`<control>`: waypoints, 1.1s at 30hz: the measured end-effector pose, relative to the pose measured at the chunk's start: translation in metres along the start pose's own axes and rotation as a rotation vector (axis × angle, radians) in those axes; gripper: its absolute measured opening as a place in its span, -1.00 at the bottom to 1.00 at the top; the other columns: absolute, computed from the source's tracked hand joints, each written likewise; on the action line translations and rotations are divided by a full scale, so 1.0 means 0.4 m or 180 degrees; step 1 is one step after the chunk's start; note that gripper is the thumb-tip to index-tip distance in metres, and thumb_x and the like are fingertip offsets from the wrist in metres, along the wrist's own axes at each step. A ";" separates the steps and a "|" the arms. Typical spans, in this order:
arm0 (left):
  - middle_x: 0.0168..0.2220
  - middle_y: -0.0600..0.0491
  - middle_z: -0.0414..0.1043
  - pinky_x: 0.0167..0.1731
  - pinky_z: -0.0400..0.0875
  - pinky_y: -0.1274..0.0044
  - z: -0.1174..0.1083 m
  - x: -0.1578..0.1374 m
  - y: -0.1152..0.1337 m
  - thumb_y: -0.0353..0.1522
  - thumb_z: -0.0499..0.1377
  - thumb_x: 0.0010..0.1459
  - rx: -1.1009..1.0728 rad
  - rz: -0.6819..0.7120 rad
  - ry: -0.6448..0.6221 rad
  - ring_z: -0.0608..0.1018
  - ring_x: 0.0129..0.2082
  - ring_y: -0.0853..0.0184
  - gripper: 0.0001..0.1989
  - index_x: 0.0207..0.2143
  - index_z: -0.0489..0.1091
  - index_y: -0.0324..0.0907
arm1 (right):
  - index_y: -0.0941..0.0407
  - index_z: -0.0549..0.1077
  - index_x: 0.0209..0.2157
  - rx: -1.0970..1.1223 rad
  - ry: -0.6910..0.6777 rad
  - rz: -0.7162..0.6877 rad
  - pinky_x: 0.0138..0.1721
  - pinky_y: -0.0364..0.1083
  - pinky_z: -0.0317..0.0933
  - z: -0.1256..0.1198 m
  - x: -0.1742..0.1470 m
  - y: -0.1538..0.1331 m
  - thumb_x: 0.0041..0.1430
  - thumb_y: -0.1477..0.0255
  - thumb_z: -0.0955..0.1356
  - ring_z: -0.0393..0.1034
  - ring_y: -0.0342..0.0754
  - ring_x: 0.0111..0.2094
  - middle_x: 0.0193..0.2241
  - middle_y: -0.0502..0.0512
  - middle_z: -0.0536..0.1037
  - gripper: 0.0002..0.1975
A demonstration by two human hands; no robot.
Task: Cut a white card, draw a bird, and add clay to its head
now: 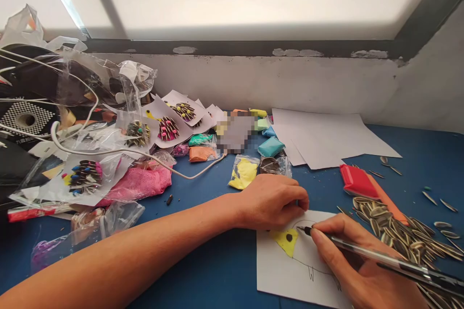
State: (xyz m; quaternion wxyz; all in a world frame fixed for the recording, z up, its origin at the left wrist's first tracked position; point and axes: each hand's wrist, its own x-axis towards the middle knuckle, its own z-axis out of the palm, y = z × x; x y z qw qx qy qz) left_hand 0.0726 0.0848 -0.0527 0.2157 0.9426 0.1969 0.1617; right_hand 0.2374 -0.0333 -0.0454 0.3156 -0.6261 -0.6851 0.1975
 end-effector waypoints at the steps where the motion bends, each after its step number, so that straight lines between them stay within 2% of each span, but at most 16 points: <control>1: -0.25 0.08 0.51 -0.29 0.27 0.56 0.000 0.000 0.000 -0.40 0.10 0.23 0.0003 -0.0002 0.0006 0.49 -0.26 0.37 -0.88 -0.25 0.45 -0.15 | -0.01 0.48 -0.42 -0.0018 0.0007 -0.0025 -0.50 -0.24 0.38 0.000 0.000 0.001 0.23 0.27 0.30 0.55 -0.11 -0.49 -0.50 -0.09 0.60 -0.80; 6: -0.26 0.08 0.51 -0.29 0.26 0.56 0.002 -0.001 -0.003 -0.41 0.10 0.23 0.0042 0.0010 -0.0024 0.49 -0.26 0.36 -0.87 -0.25 0.45 -0.15 | -0.02 0.47 -0.41 -0.0059 -0.0016 -0.0073 -0.54 -0.27 0.35 0.000 0.000 0.006 0.25 0.26 0.29 0.52 -0.15 -0.54 -0.53 -0.12 0.58 -0.80; 15: -0.27 0.08 0.50 -0.29 0.26 0.56 0.006 -0.001 -0.006 -0.40 0.09 0.23 0.0020 0.0045 0.0017 0.48 -0.27 0.37 -0.87 -0.26 0.44 -0.15 | 0.00 0.46 -0.39 -0.0083 -0.0015 -0.0014 -0.50 -0.22 0.38 0.004 0.001 0.003 0.25 0.24 0.29 0.54 -0.10 -0.49 -0.49 -0.08 0.59 -0.80; 21: -0.27 0.08 0.50 -0.30 0.26 0.56 0.006 -0.001 -0.005 -0.40 0.09 0.23 0.0030 0.0021 0.0023 0.49 -0.27 0.37 -0.87 -0.26 0.44 -0.14 | -0.01 0.45 -0.44 0.0053 0.0172 0.0137 -0.53 -0.20 0.36 0.009 0.001 -0.011 0.21 0.24 0.31 0.51 -0.10 -0.53 -0.54 -0.09 0.56 -0.80; 28: -0.25 0.08 0.51 -0.29 0.26 0.56 0.006 -0.001 -0.007 -0.40 0.09 0.24 0.0031 0.0035 -0.0006 0.49 -0.25 0.37 -0.88 -0.26 0.44 -0.15 | -0.02 0.48 -0.43 0.0058 -0.0068 0.0046 -0.56 -0.21 0.36 0.002 0.000 -0.005 0.21 0.25 0.31 0.52 -0.10 -0.54 -0.54 -0.09 0.58 -0.81; 33: -0.26 0.09 0.51 -0.30 0.25 0.55 0.008 -0.002 -0.009 -0.40 0.09 0.24 0.0021 0.0070 0.0049 0.49 -0.26 0.37 -0.87 -0.26 0.44 -0.15 | -0.02 0.46 -0.47 0.0062 0.0043 0.0117 -0.57 -0.21 0.34 0.001 -0.005 -0.013 0.19 0.25 0.32 0.48 -0.11 -0.57 -0.57 -0.10 0.55 -0.80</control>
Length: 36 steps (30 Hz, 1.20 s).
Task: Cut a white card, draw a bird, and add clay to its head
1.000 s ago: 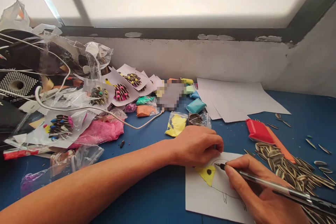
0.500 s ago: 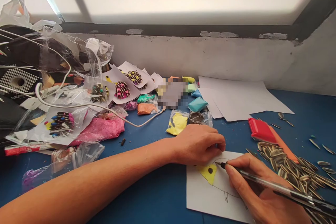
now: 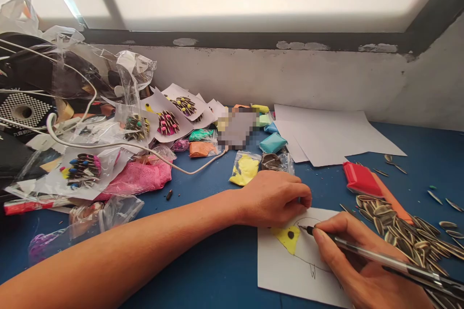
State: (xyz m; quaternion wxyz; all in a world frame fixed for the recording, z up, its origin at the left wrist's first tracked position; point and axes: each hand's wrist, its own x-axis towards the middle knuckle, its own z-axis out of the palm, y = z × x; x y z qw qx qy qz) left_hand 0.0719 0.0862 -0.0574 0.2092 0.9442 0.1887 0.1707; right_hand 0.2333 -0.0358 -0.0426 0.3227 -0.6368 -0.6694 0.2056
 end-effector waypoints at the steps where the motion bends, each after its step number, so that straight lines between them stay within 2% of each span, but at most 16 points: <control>1: -0.26 0.09 0.51 -0.30 0.25 0.55 0.000 0.000 0.000 -0.40 0.09 0.24 0.0003 -0.0007 -0.0008 0.49 -0.25 0.37 -0.87 -0.26 0.44 -0.15 | -0.02 0.45 -0.49 0.0016 0.0020 0.0043 -0.58 -0.21 0.34 0.002 0.000 -0.002 0.19 0.24 0.32 0.47 -0.11 -0.58 -0.58 -0.10 0.54 -0.79; 5: -0.25 0.09 0.51 -0.30 0.26 0.54 -0.002 0.002 0.001 -0.40 0.09 0.24 0.0040 -0.0034 -0.0041 0.49 -0.25 0.37 -0.87 -0.26 0.44 -0.14 | -0.03 0.48 -0.49 0.0066 0.0020 0.0007 -0.63 -0.21 0.31 0.006 0.004 -0.001 0.17 0.22 0.33 0.45 -0.13 -0.63 -0.61 -0.11 0.53 -0.79; 8: -0.26 0.10 0.50 -0.31 0.26 0.54 -0.002 0.002 0.000 -0.39 0.10 0.24 0.0014 -0.0033 -0.0027 0.49 -0.27 0.38 -0.88 -0.26 0.44 -0.14 | -0.03 0.49 -0.48 -0.0109 0.0261 -0.0178 -0.70 -0.22 0.26 0.001 0.008 0.012 0.17 0.24 0.33 0.43 -0.14 -0.66 -0.61 -0.11 0.53 -0.80; 11: -0.28 0.10 0.50 -0.31 0.26 0.55 -0.002 0.002 0.001 -0.40 0.11 0.23 -0.0044 -0.0024 0.0000 0.48 -0.28 0.39 -0.89 -0.27 0.44 -0.15 | -0.03 0.49 -0.47 -0.0303 0.0405 -0.0369 -0.65 -0.23 0.30 -0.008 0.011 0.024 0.19 0.28 0.33 0.47 -0.14 -0.63 -0.59 -0.12 0.55 -0.82; 15: -0.28 0.09 0.50 -0.29 0.26 0.56 -0.003 0.003 0.004 -0.41 0.11 0.22 -0.0057 -0.0054 0.0005 0.48 -0.28 0.38 -0.89 -0.28 0.45 -0.16 | -0.03 0.49 -0.43 -0.0304 0.0303 -0.0484 -0.60 -0.24 0.32 -0.011 0.013 0.027 0.20 0.30 0.34 0.49 -0.15 -0.59 -0.56 -0.13 0.56 -0.86; 36: -0.32 0.11 0.49 -0.33 0.24 0.57 0.003 0.001 -0.001 -0.42 0.12 0.21 -0.0092 0.0031 0.0098 0.47 -0.33 0.40 -0.89 -0.30 0.45 -0.16 | -0.02 0.48 -0.42 -0.0252 0.0187 -0.0361 -0.59 -0.25 0.32 -0.006 0.018 0.016 0.19 0.30 0.33 0.48 -0.16 -0.60 -0.56 -0.15 0.56 -0.86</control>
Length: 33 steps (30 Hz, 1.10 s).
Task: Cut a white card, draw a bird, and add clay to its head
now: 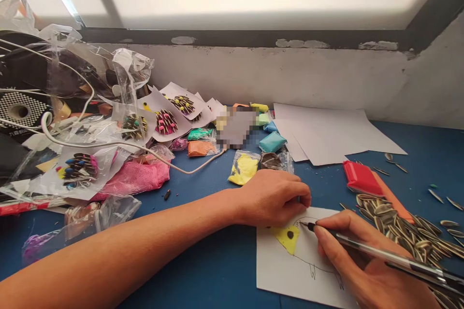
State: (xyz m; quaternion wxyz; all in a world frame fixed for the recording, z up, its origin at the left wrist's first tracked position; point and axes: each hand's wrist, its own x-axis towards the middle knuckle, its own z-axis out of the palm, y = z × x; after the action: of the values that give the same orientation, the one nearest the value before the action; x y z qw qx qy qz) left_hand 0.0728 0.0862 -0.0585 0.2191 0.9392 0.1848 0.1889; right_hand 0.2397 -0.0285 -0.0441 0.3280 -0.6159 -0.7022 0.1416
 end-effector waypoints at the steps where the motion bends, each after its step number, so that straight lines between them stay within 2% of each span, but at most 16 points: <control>1: -0.32 0.11 0.49 -0.33 0.24 0.57 0.001 0.000 -0.001 -0.42 0.12 0.21 -0.0008 0.0007 0.0012 0.46 -0.34 0.40 -0.89 -0.30 0.45 -0.16 | -0.02 0.48 -0.43 0.0008 -0.0016 0.0004 -0.58 -0.25 0.33 0.001 0.000 0.001 0.19 0.30 0.33 0.49 -0.15 -0.59 -0.56 -0.14 0.57 -0.86; 7: -0.32 0.10 0.49 -0.33 0.25 0.57 0.001 0.002 -0.001 -0.43 0.12 0.20 -0.0043 -0.0015 0.0014 0.47 -0.32 0.39 -0.89 -0.30 0.46 -0.17 | -0.02 0.47 -0.48 0.0108 0.0075 0.0274 -0.58 -0.22 0.34 0.004 -0.007 -0.005 0.17 0.28 0.32 0.48 -0.13 -0.60 -0.58 -0.12 0.56 -0.82; 9: -0.32 0.10 0.49 -0.32 0.24 0.57 -0.001 0.002 0.000 -0.43 0.12 0.20 -0.0037 -0.0025 -0.0005 0.47 -0.32 0.39 -0.89 -0.30 0.46 -0.17 | -0.03 0.49 -0.48 0.0073 0.0013 0.0112 -0.61 -0.23 0.32 0.001 -0.008 -0.005 0.16 0.29 0.34 0.48 -0.14 -0.60 -0.59 -0.13 0.56 -0.83; 13: -0.31 0.10 0.50 -0.32 0.24 0.57 -0.005 0.002 0.001 -0.43 0.12 0.21 -0.0012 -0.0043 -0.0037 0.47 -0.32 0.39 -0.89 -0.30 0.45 -0.16 | -0.03 0.48 -0.47 -0.0146 0.0271 -0.0073 -0.69 -0.24 0.25 -0.004 -0.007 0.004 0.17 0.31 0.34 0.43 -0.16 -0.66 -0.61 -0.16 0.54 -0.84; 16: -0.31 0.11 0.49 -0.32 0.24 0.56 -0.003 0.002 0.001 -0.43 0.12 0.21 -0.0005 -0.0022 -0.0026 0.47 -0.33 0.40 -0.89 -0.30 0.45 -0.16 | -0.04 0.48 -0.42 -0.0292 0.0230 -0.0223 -0.61 -0.26 0.32 -0.005 -0.008 0.016 0.19 0.33 0.34 0.52 -0.15 -0.58 -0.56 -0.16 0.58 -0.88; 21: -0.33 0.11 0.48 -0.33 0.24 0.56 0.000 0.000 0.000 -0.43 0.12 0.21 -0.0003 0.0007 0.0011 0.46 -0.33 0.40 -0.89 -0.31 0.45 -0.16 | -0.04 0.47 -0.38 -0.0246 0.0166 -0.0356 -0.59 -0.27 0.32 -0.004 -0.005 0.024 0.22 0.34 0.34 0.50 -0.18 -0.60 -0.56 -0.18 0.57 -0.91; 33: -0.30 0.10 0.49 -0.32 0.25 0.56 -0.001 0.004 0.000 -0.42 0.12 0.21 0.0006 -0.0041 -0.0030 0.47 -0.31 0.39 -0.89 -0.29 0.45 -0.16 | -0.03 0.46 -0.40 -0.0078 0.0106 -0.0103 -0.55 -0.27 0.35 0.000 -0.011 0.022 0.19 0.32 0.35 0.51 -0.16 -0.58 -0.56 -0.16 0.57 -0.91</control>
State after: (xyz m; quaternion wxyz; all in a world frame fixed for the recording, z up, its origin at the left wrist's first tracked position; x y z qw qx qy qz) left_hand 0.0739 0.0868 -0.0579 0.2204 0.9391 0.1901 0.1829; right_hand 0.2468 -0.0310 -0.0505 0.3344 -0.6107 -0.7082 0.1174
